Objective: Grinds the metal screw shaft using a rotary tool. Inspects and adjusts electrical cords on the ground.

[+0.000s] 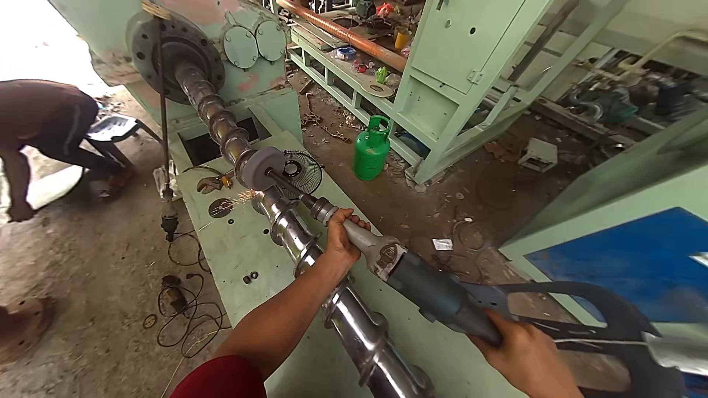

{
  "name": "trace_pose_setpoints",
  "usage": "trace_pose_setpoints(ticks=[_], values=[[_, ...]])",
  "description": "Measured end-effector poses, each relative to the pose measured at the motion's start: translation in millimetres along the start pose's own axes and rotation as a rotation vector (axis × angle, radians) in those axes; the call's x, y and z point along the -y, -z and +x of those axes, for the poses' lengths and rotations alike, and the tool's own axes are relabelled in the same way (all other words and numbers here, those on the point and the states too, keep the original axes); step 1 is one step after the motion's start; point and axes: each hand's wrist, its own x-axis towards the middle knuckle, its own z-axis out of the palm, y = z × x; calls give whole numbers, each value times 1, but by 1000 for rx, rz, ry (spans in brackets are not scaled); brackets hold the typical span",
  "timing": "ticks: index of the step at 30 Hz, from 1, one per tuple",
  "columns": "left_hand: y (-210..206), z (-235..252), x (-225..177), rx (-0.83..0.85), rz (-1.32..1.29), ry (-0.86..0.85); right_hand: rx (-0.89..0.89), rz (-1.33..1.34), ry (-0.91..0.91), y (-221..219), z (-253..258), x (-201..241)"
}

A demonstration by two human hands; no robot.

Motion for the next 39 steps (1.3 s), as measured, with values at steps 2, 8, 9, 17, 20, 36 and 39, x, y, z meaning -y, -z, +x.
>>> trace_pose_setpoints(ticks=[2, 8, 9, 17, 20, 36, 39], values=[[2, -3, 0, 7, -16, -9, -4, -3, 6, 4, -1, 2], [9, -17, -4, 19, -91, -21, -56, -43, 56, 11, -6, 6], [10, -19, -4, 20, -104, -26, -62, -47, 60, 13, -6, 7], [24, -31, -5, 36, -170, -68, -91, -70, 105, 22, -11, 9], [26, -30, -5, 32, -162, -66, -94, -60, 94, 16, -11, 9], [3, 6, 5, 12, 4, -42, -35, 17, 11, -16, 10, -11], [2, 14, 9, 10, 17, -37, -21, 27, 2, -21, 15, -15]])
